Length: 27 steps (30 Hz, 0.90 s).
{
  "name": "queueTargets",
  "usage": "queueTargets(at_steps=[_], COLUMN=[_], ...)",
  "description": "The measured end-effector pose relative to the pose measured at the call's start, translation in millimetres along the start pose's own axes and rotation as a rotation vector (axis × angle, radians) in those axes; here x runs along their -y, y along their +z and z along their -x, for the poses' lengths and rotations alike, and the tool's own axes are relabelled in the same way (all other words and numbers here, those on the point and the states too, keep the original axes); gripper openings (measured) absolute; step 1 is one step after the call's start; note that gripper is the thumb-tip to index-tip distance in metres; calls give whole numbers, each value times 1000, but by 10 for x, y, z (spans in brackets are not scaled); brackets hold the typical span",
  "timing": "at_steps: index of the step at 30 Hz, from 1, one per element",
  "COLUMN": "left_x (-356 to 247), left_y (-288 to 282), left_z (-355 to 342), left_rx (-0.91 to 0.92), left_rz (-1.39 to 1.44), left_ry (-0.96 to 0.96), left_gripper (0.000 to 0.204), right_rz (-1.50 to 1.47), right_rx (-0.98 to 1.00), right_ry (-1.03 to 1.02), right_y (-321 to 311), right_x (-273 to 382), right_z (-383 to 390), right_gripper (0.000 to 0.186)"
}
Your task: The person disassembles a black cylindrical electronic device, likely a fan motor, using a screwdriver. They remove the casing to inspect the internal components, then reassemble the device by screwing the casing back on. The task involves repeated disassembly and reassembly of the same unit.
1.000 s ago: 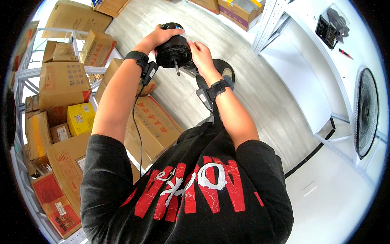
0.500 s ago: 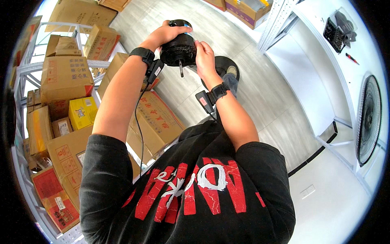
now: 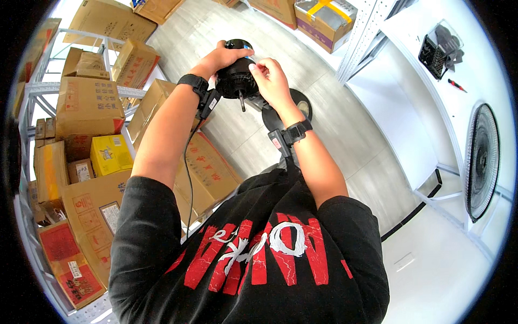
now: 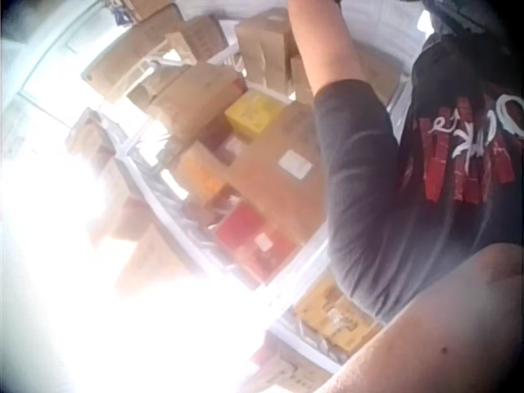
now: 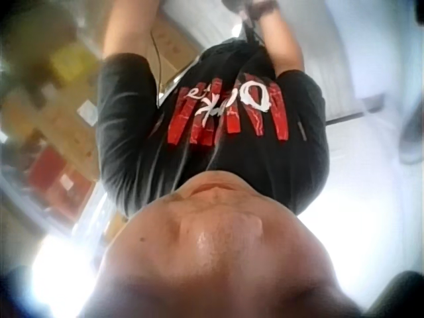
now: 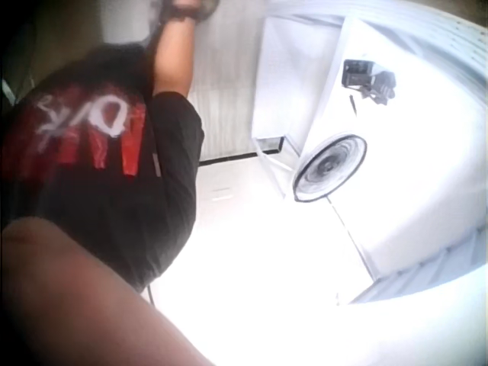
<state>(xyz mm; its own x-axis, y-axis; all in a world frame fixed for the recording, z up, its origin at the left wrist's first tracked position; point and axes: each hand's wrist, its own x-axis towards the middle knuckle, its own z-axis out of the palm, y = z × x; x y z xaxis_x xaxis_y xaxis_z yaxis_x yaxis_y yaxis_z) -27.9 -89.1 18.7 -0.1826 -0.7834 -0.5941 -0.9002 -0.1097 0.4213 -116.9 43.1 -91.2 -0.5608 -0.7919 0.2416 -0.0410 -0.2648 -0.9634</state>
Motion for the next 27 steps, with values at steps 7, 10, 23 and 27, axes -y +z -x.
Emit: queueTargets(at_steps=[7,10,23,27], left_x=[112,93,54,57], left_y=[125,139,200,216], left_z=[-254,-166,-132,-130], left_rx=[-5,-30,-66,-71], left_rz=[30,21,-98,-104], left_ry=[96,43,45,65], left_gripper=[139,131,122,121], right_rz=[282,256,195,167], right_rx=[106,82,-22,-15], right_ry=[61,70,-41,-44], right_y=[69,82,116,110], right_x=[128,181,118,127], right_z=[-149,-111,44,80], right_gripper=[27,27,22,20])
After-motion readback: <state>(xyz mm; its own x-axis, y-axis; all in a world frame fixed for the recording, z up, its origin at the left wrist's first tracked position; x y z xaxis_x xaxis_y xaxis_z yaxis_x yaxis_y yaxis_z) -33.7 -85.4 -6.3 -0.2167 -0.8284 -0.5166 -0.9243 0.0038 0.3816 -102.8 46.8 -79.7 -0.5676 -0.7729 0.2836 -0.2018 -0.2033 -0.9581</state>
